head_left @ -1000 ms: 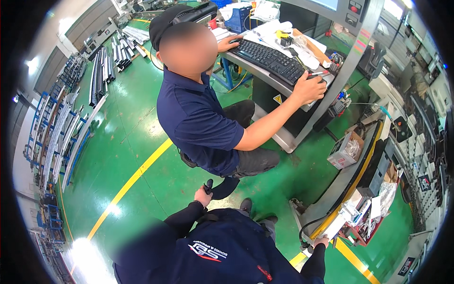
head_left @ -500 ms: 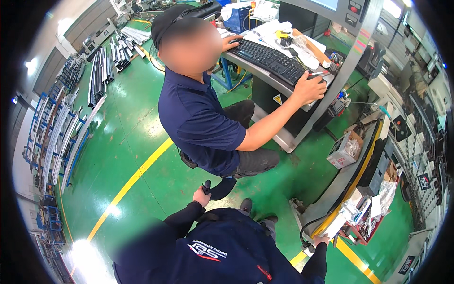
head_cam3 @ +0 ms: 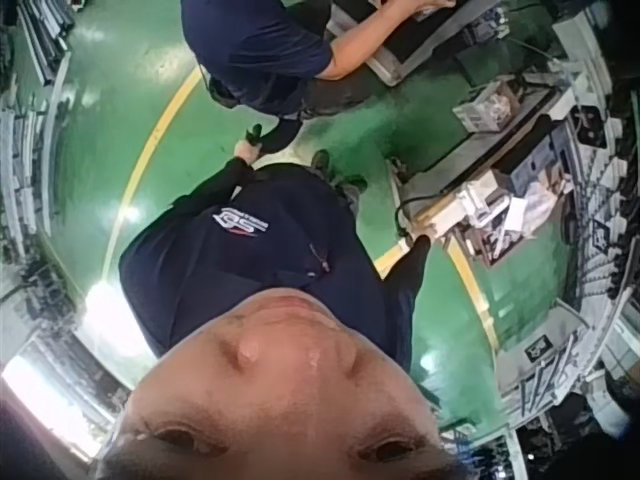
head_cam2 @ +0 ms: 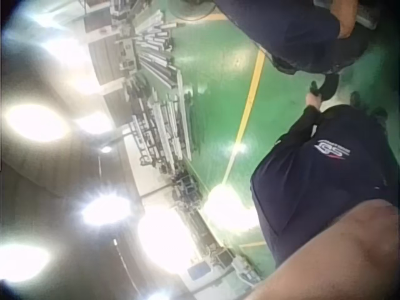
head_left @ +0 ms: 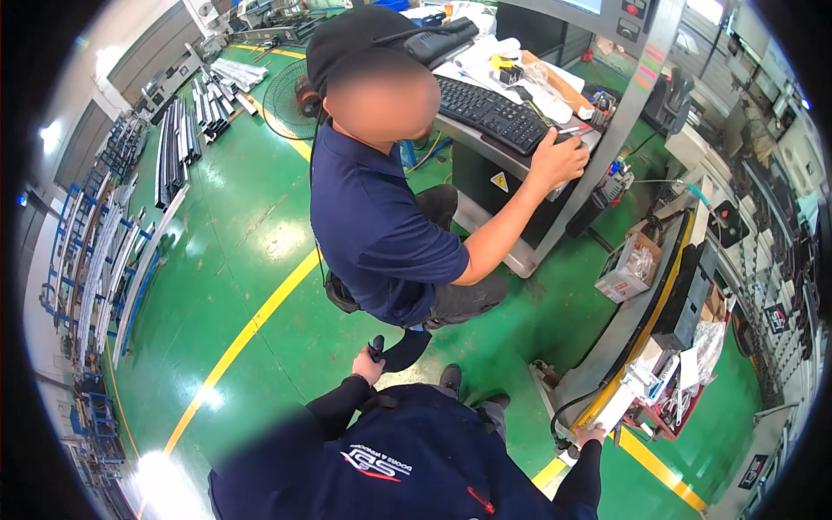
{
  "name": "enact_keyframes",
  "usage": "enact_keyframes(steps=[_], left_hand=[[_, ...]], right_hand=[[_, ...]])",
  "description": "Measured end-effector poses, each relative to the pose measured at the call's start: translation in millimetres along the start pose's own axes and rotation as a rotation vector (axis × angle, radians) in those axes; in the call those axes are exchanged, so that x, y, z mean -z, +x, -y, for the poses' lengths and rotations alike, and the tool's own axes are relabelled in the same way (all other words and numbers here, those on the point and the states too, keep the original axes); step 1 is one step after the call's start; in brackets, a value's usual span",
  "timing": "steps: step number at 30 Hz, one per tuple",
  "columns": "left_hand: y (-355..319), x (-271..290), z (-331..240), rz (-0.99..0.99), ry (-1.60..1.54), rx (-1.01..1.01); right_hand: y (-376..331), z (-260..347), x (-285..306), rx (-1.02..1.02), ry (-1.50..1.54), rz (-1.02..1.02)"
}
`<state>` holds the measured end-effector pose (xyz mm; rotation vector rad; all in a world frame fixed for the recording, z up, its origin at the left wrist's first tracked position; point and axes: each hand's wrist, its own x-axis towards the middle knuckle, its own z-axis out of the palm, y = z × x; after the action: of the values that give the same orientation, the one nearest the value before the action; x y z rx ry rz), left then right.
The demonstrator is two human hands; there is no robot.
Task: The person picks up long metal profiles and places them onto a blue assembly jig to form a window frame. They align the profiles and then walk to a nearby workstation where another person is operating a computer.
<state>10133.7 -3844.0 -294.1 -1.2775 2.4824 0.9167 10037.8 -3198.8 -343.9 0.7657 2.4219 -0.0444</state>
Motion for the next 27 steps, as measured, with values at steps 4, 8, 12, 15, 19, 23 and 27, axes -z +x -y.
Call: enact_keyframes(steps=[4, 8, 12, 15, 19, 23, 27], left_hand=[[3, -5, 10, -0.013, 0.018, -0.016], [4, -10, 11, -0.014, 0.007, -0.014], [10, -16, 14, 0.009, 0.009, -0.029], [9, -21, 25, 0.002, -0.025, -0.027], [8, -19, 25, -0.005, -0.011, -0.034], [6, -16, 21, -0.025, 0.007, -0.037], [28, -21, 10, -0.026, -0.025, -0.146]], right_hand=[[6, -4, -6, 0.014, 0.006, -0.027], [8, -3, 3, 0.002, 0.063, 0.054], [8, 9, 6, -0.032, 0.065, 0.058], [7, 10, 14, -0.049, 0.078, 0.124], [4, 21, 32, -0.066, 0.143, 0.182], [-4, 28, 32, -0.077, 0.172, 0.128], [26, -17, -21, 0.162, -0.004, 0.043]])
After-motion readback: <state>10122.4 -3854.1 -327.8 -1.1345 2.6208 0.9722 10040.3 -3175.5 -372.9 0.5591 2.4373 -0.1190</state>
